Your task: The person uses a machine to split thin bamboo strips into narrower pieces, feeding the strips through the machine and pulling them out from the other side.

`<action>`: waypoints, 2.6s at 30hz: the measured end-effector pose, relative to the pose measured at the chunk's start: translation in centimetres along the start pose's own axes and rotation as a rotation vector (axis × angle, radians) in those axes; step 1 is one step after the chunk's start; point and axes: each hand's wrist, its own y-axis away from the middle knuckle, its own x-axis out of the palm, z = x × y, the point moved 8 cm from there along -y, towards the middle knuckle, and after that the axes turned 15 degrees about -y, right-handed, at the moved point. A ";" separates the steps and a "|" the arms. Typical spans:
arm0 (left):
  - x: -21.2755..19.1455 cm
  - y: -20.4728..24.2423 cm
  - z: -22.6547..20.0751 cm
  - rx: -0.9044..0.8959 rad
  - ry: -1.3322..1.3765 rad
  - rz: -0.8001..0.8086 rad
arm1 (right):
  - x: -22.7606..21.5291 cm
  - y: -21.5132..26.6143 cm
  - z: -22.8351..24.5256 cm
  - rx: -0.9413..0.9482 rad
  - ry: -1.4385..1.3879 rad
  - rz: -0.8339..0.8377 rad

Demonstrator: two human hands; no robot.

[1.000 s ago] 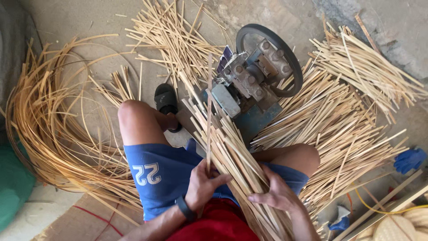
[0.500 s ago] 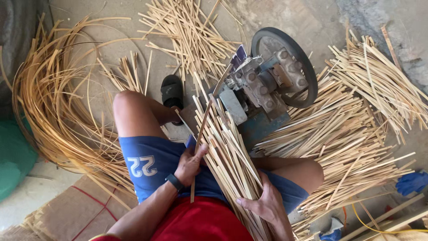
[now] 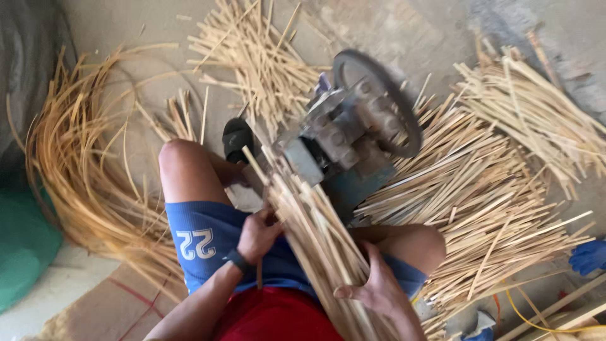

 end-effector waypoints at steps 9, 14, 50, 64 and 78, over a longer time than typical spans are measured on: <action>-2.0 -0.1 -3.1 -0.120 0.246 0.150 | -2.5 1.9 1.1 -0.189 0.012 -0.417; -7.0 0.3 -3.4 -0.035 -0.007 0.122 | -1.7 2.9 0.2 -0.087 0.016 -0.466; -12.1 -17.0 -22.6 0.479 0.679 -0.009 | -8.1 -4.0 2.4 -0.219 0.361 -0.712; -17.4 -11.9 -24.1 0.601 0.341 -0.200 | -3.9 1.7 12.2 -0.533 0.525 -0.715; -4.8 5.2 -25.8 1.294 -0.558 0.224 | -3.1 1.8 15.6 -0.641 0.478 -0.432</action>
